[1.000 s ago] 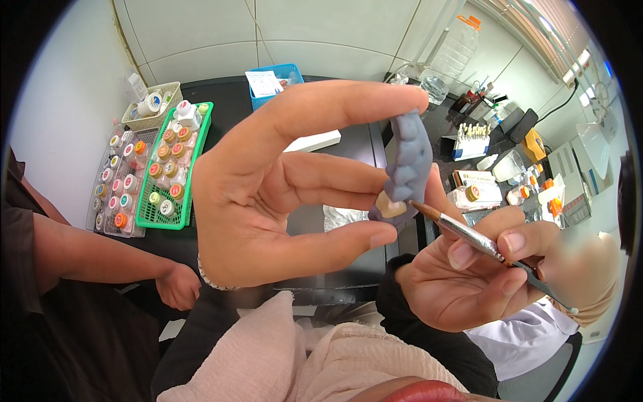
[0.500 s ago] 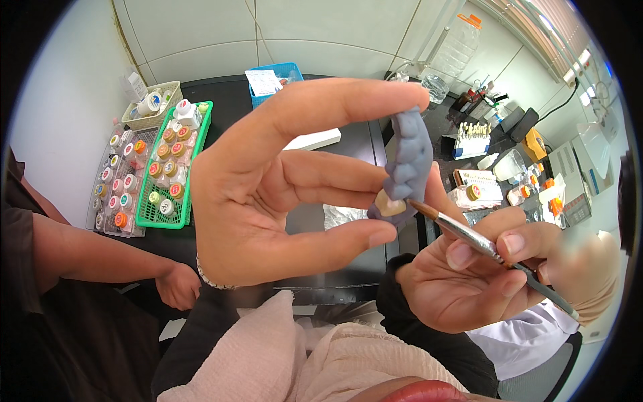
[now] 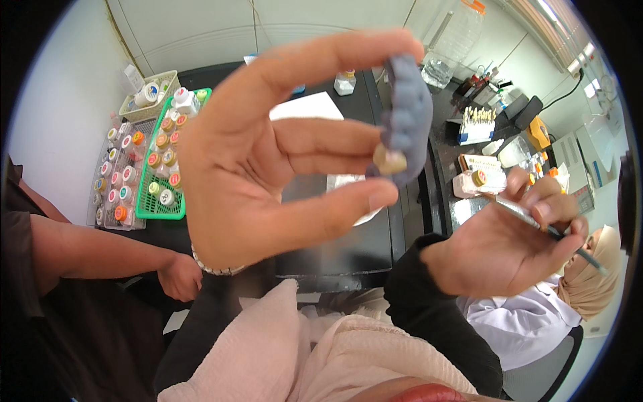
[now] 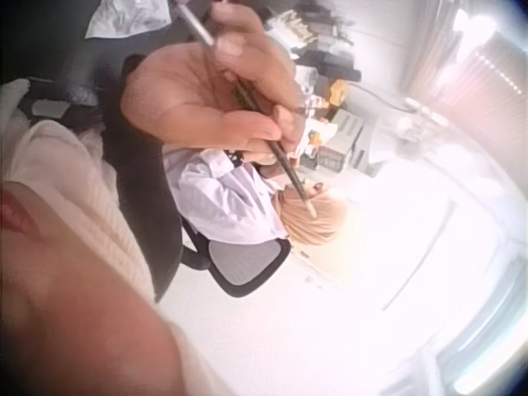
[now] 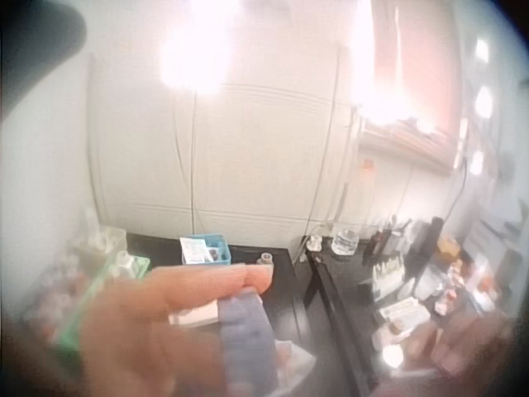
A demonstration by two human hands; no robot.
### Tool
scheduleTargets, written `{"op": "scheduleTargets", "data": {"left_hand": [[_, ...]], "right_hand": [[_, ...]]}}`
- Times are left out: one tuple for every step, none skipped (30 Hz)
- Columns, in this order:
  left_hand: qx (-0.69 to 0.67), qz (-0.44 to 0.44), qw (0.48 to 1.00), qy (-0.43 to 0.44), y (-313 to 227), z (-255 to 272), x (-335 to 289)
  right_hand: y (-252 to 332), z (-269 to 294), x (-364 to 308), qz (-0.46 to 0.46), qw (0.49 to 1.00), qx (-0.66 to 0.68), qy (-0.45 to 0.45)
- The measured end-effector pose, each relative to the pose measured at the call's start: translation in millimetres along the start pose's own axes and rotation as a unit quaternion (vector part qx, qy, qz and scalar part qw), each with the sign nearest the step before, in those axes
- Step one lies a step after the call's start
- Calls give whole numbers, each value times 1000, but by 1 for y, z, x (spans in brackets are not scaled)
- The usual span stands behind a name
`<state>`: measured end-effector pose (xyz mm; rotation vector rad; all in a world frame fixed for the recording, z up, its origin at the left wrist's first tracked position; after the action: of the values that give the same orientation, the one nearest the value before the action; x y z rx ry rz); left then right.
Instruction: The person holds a grey dental mold in their left hand and uses a small brush in their right hand to apply a yellowish substance to a specific tooth area. They repeatedly dip the brush into a container of material and carefully paint the mold, occasionally wiping the brush on a tissue.
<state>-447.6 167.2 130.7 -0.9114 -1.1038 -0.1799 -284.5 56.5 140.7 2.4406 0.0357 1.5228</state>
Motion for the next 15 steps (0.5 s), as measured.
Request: {"op": "scheduleTargets", "data": {"left_hand": [[3, 3, 1000, -10, 1, 6, -1], [7, 4, 1000, -18, 1, 11, -2], [5, 9, 1000, -24, 4, 12, -2], [3, 15, 999, -30, 7, 13, -4], [5, 24, 999, -34, 8, 14, -4], [9, 27, 999, -36, 4, 13, -2], [14, 34, 999, -40, 3, 14, -3], [7, 34, 998, -43, 3, 13, -2], [0, 34, 998, -45, 3, 12, -1], [-8, 34, 998, -47, 4, 12, 0], [-16, 34, 998, -48, 5, 11, 2], [-22, 39, 998, -50, 5, 10, 3], [-26, 42, 998, -50, 4, 9, 3], [-26, 46, 997, -53, 3, 10, 2], [-30, 48, 997, -55, 2, 11, 0]], "right_hand": [[-1, 6, 0, 44, 998, -43, -19], [-11, 12, 1, 41, 995, -89, -4], [-27, 16, -4, -3, 983, -182, 10], [-42, 20, -10, -45, 959, -277, 32], [-66, 21, -23, -127, 905, -403, 48], [-91, 20, -35, -152, 905, -386, 94], [-122, 25, -55, -178, 903, -367, 138], [-149, 37, -77, -226, 880, -377, 181], [-174, 52, -102, -273, 854, -384, 222], [-192, 69, -127, -262, 840, -398, 261], [-211, 87, -151, -251, 823, -411, 301], [-215, 90, -154, -258, 819, -410, 308], [-219, 91, -157, -263, 815, -409, 315], [-212, 85, -151, -285, 824, -394, 292], [-206, 78, -139, -304, 832, -380, 269]]}}
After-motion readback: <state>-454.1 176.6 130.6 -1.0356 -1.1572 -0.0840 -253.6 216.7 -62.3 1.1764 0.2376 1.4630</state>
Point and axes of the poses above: each hand's wrist, its own x-axis towards the middle knuckle, its own z-axis out of the back of the hand, y = z × x, the point moved 7 cm from there along x, towards the middle knuckle, and after that the axes turned 7 degrees about x, right-handed, at the moved point
